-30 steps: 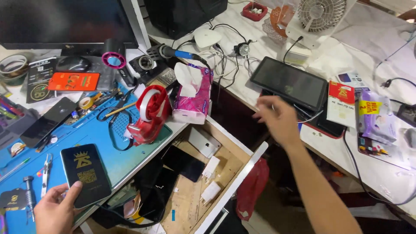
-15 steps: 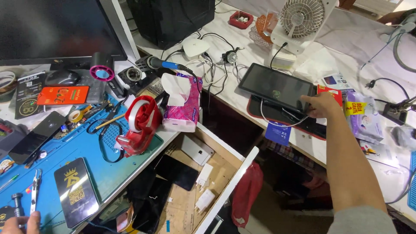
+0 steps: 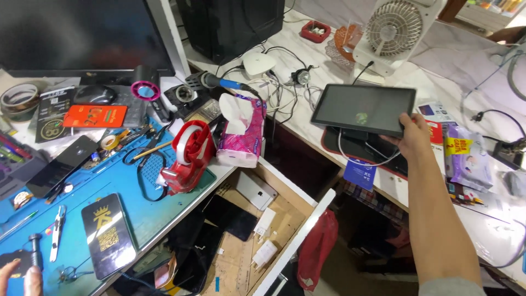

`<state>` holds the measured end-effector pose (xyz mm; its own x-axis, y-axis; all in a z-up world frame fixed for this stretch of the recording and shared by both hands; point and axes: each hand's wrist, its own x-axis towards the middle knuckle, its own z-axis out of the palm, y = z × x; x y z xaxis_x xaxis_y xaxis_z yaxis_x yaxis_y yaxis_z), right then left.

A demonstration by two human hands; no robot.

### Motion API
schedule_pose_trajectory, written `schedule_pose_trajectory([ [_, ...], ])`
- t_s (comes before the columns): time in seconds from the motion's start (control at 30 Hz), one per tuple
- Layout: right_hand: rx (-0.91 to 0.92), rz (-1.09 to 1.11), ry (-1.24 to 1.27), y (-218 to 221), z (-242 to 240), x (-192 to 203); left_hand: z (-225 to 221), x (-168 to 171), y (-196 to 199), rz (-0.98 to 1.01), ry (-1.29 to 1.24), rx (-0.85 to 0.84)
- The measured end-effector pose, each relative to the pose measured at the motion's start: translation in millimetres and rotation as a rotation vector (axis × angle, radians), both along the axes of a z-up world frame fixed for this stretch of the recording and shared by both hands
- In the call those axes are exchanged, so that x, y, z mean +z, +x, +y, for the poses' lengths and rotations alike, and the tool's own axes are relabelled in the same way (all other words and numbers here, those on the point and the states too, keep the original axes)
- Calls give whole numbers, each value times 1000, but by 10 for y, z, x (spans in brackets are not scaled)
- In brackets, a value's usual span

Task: Preparing and inspecting new mobile and tablet screens by removing protective films and checking the display.

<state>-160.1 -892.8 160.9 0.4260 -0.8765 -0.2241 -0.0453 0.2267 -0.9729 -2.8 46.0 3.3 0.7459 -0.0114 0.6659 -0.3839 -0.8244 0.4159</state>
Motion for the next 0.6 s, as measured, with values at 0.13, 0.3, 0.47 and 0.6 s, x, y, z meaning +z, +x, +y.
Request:
schedule_pose_trajectory([
  [0.13,3,-248,-343,-196,-16,-188,-323,444,-374,26,-23,18],
  [0.3,46,-366,-476,-594,30,317,-983,1491,-497,431,286,22],
  [0.47,217,-197,-613,-881,784,1381,-2048,2416,-944,641,256,-314],
  [0.6,500,14,-663,-689,1348,1835,-2847,2702,-1140,732,-194,-633],
])
